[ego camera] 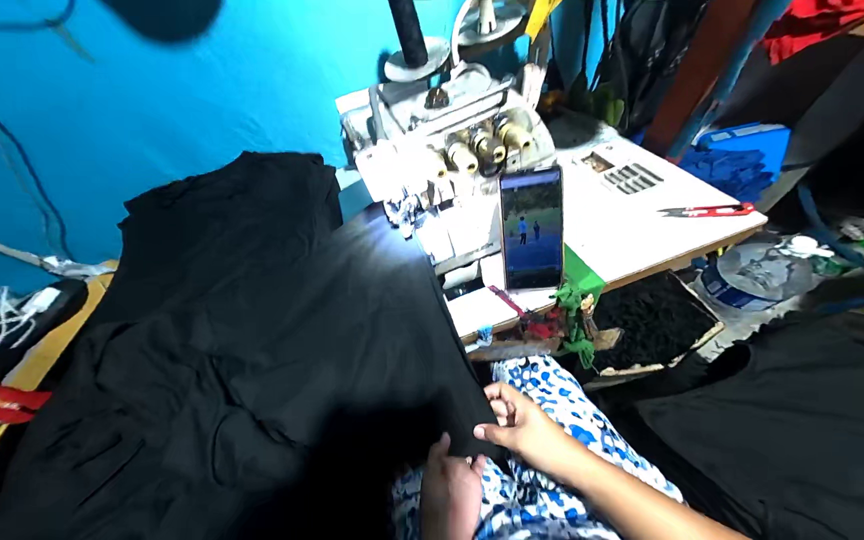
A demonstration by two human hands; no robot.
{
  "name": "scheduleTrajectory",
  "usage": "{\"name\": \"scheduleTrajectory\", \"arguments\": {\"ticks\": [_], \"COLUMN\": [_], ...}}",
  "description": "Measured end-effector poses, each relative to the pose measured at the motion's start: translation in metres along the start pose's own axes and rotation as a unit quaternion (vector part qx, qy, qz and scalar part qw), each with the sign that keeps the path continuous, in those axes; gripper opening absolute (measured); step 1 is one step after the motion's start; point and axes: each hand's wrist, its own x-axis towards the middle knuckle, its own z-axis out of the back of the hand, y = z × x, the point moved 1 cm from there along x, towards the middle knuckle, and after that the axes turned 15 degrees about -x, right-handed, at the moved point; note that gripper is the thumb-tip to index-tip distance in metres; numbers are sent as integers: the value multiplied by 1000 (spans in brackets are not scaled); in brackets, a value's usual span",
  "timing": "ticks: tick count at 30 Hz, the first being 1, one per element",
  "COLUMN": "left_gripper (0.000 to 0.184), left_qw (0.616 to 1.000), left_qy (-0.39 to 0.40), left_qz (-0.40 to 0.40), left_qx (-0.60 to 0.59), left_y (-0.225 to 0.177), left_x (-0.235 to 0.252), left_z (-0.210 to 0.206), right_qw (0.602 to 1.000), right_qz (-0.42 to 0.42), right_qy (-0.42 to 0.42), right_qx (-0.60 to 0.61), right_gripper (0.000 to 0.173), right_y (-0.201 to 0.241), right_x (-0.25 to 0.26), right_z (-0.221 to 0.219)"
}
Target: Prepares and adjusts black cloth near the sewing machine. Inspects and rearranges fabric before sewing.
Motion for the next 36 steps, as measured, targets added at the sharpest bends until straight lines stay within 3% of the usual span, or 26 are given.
{"name": "scheduleTrajectory", "arguments": {"ticks": [3, 4, 9, 12, 16, 20, 30, 32, 34, 35, 36], "left_gripper": [32, 29, 26, 20, 21, 20, 23, 20, 10, 11, 24], "left_qw": [992, 988, 986, 991, 992, 989, 983, 981, 986, 992, 995], "left_qy": [46, 48, 36, 17, -37, -66, -88, -80, -42, -3, 38], "left_qz": [-28, -44, -64, -69, -119, -133, -150, -157, -144, -120, -87], "left_qx": [-112, -141, -151, -111, -24, 6, 60, 86, 74, 43, -2], "left_y": [1, 1, -4, -8, -11, -13, -15, -14, -15, -17, -19], "left_x": [-6, -9, -31, -36, -37, -38, -52, -61, -58, -50, -40], "left_z": [10, 10, 9, 11, 15, 15, 21, 24, 26, 28, 28], "right_qw": [997, 996, 1000, 998, 994, 989, 986, 986, 989, 990, 992], "right_qz": [4, 14, 22, -13, -73, -117, -145, -142, -113, -94, -75], "right_qy": [-37, -46, -10, 47, 78, 58, 60, 62, 71, 84, 102], "right_qx": [71, 74, -14, -49, -6, 61, 47, 60, 67, 55, 26], "right_gripper": [76, 78, 29, 13, 15, 15, 14, 11, 24, 30, 25], "right_y": [-2, -6, -15, -20, -19, -20, -18, -17, -17, -19, -21], "right_x": [-28, -34, -48, -49, -56, -58, -61, -65, -63, -59, -55], "right_z": [-2, -2, 5, 7, 7, 7, 11, 8, 8, 9, 10]}}
